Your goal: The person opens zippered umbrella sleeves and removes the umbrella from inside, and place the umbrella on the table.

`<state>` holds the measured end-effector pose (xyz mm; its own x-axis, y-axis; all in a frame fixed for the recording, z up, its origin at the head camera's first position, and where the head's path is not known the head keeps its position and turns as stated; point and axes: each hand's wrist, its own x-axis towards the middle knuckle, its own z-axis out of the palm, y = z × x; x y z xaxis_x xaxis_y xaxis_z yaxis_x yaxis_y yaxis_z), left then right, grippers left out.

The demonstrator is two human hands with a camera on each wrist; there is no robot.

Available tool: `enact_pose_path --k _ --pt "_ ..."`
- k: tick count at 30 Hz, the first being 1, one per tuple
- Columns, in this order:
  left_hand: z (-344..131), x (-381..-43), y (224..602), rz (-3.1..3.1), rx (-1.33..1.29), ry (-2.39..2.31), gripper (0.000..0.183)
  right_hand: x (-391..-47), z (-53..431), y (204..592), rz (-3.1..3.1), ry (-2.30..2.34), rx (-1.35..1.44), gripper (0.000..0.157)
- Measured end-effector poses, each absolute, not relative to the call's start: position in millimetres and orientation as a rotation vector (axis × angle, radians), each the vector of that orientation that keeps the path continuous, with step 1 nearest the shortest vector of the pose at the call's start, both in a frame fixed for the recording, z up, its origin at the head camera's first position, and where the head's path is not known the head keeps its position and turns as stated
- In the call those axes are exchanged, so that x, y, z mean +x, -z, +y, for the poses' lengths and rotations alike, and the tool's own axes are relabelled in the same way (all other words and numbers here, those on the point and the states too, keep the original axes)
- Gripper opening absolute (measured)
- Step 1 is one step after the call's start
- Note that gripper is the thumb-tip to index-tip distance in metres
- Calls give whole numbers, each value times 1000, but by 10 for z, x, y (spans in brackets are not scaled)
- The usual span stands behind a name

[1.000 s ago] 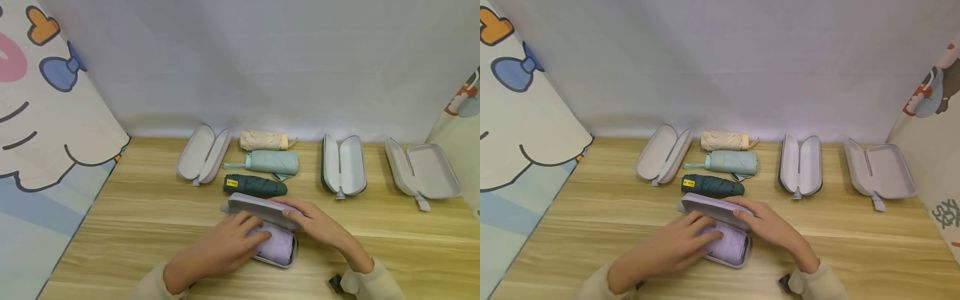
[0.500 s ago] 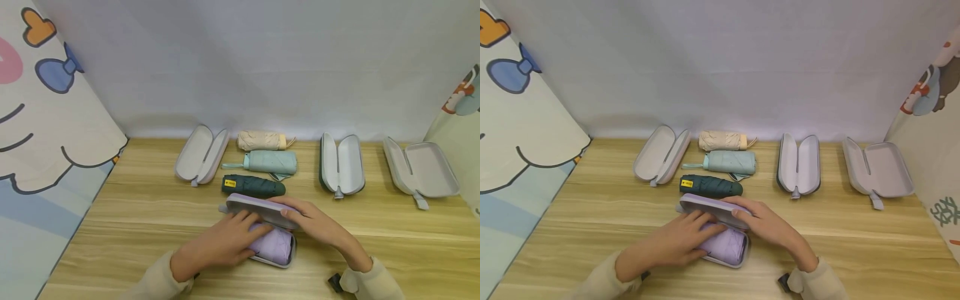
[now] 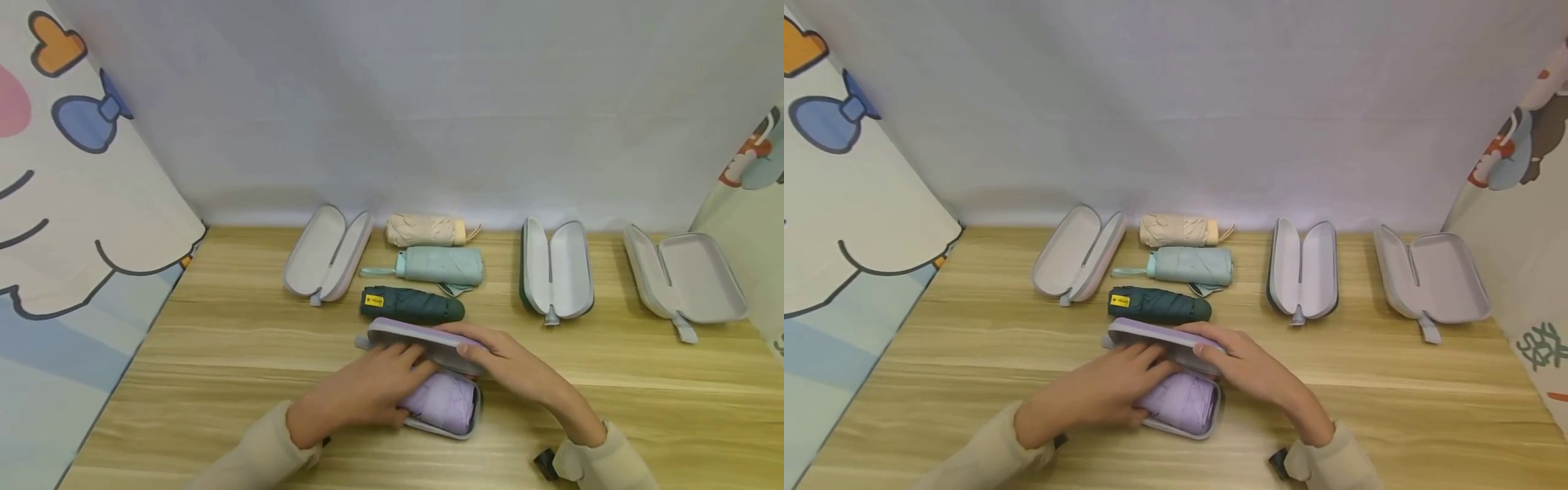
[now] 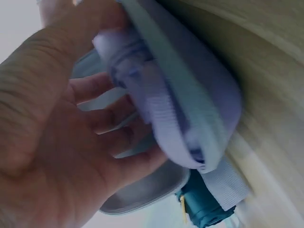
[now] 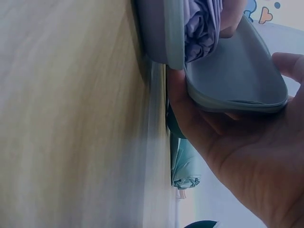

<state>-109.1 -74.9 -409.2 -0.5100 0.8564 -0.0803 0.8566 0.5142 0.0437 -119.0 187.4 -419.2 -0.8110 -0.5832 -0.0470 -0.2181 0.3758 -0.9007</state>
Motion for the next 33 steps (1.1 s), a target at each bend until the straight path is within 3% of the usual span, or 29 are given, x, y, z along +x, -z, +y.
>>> enact_pose_path --k 17,33 --pt "-910 -1015 4001 2732 1698 -98 67 -1166 1888 4187 2254 1407 -692 41" --pt "-1484 -955 3631 2824 1326 -370 74 -1116 2258 4090 2317 1381 -666 39"
